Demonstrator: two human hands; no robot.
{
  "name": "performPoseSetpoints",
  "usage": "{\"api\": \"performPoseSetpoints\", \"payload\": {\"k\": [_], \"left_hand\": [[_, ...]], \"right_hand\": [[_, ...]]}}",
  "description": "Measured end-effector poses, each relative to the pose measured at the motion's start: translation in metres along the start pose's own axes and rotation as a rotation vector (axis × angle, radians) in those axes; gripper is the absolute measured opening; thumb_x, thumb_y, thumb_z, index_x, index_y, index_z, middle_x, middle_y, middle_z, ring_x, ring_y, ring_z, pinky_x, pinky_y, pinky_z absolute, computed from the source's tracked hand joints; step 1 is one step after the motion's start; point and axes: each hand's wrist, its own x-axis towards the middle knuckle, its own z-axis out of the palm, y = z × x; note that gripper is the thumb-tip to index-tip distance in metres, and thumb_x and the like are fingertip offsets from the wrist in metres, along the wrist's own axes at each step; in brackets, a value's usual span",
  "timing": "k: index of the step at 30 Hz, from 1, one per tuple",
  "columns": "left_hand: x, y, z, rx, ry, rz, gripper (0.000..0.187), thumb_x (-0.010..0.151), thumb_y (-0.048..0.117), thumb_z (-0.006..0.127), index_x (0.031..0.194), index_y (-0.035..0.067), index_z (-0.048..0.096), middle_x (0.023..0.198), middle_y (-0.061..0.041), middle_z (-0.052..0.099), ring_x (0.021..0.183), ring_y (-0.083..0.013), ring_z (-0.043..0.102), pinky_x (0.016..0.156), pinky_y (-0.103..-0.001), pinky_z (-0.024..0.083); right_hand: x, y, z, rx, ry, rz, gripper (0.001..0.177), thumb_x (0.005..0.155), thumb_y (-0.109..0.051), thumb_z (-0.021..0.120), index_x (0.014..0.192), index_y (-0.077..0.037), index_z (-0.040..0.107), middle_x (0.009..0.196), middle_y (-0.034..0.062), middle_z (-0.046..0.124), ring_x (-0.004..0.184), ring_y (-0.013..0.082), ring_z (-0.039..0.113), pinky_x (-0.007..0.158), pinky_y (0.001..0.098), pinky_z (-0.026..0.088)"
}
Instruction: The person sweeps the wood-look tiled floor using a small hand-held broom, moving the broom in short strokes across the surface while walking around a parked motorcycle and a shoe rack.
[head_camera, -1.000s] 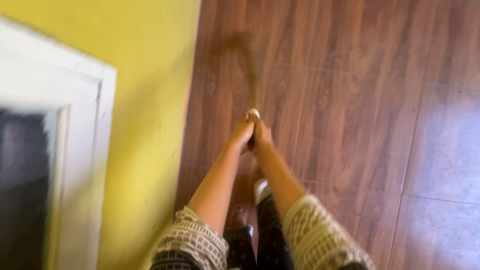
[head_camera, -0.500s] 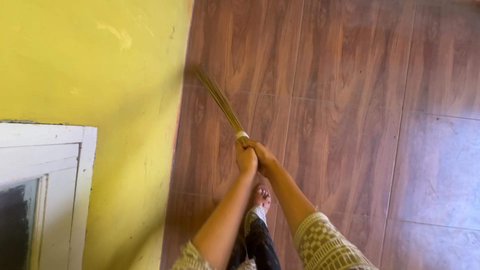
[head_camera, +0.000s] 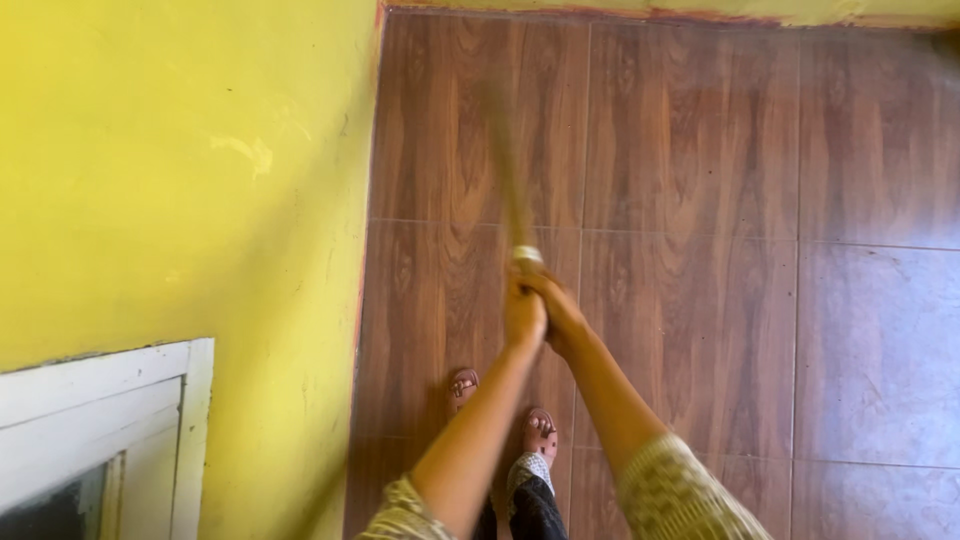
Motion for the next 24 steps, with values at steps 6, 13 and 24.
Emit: {"api": "performPoseSetpoints", "payload": {"k": [6,13,24], "left_hand": [[0.072,0.064,-0.061,0.037,-0.102,-0.506,0.039,0.089,0.017,0.039,0.125,0.004,0.05,0.111,-0.017,0.06,0.096,-0.0246,0.057,0.082,-0.034,0.047],[0.131,0.064,-0.01,0.064,-0.433,-0.47,0.039,0.091,0.026,0.041,0.118,0.001,0.054,0.109,-0.02,0.06,0.096,-0.0255,0.058,0.084,-0.036,0.047],[0.112,0.116,-0.045,0.172,0.064,-0.318,0.05,0.086,0.02,0.039,0.134,0.009,0.037,0.105,-0.017,0.058,0.093,-0.0284,0.058,0.08,-0.038,0.049]], "right_hand": [[0.06,0.014,0.066,0.112,0.013,0.284,0.042,0.079,-0.034,0.057,0.109,-0.004,0.057,0.093,0.0146,0.062,0.078,0.0273,0.061,0.063,0.0402,0.052],[0.082,-0.038,0.055,0.127,0.492,-0.095,0.052,0.086,-0.04,0.058,0.108,0.008,0.058,0.095,0.0214,0.065,0.077,0.0287,0.064,0.06,0.0392,0.054],[0.119,-0.02,0.092,-0.005,0.043,0.172,0.047,0.078,-0.033,0.06,0.112,0.0,0.058,0.098,0.017,0.063,0.087,0.0293,0.06,0.07,0.0426,0.052]]}}
